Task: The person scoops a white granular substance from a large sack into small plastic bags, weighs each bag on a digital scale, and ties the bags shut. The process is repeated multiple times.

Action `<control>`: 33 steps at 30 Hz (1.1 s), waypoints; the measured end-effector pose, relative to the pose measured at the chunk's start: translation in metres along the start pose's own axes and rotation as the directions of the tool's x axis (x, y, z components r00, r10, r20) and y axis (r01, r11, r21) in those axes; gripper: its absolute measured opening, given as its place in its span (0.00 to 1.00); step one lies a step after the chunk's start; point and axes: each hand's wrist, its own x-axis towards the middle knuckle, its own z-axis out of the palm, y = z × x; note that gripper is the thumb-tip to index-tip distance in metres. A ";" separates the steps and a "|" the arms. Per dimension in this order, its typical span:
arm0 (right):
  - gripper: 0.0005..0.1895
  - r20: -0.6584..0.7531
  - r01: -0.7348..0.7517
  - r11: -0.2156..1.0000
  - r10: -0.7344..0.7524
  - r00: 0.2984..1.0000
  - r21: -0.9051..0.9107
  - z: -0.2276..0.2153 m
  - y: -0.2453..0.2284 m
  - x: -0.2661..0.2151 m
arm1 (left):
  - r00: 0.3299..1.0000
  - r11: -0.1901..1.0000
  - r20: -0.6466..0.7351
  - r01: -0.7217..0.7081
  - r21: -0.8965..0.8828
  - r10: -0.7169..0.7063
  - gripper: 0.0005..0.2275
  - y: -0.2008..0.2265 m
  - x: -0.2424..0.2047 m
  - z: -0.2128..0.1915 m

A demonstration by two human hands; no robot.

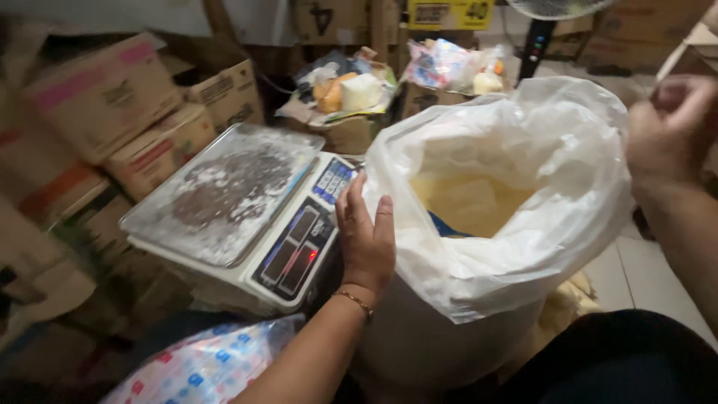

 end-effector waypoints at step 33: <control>0.07 0.936 -0.907 0.234 0.042 -0.351 -0.350 0.155 -0.277 -0.370 | 0.883 0.922 0.396 0.096 0.376 -0.253 0.08 -0.076 -0.026 -0.238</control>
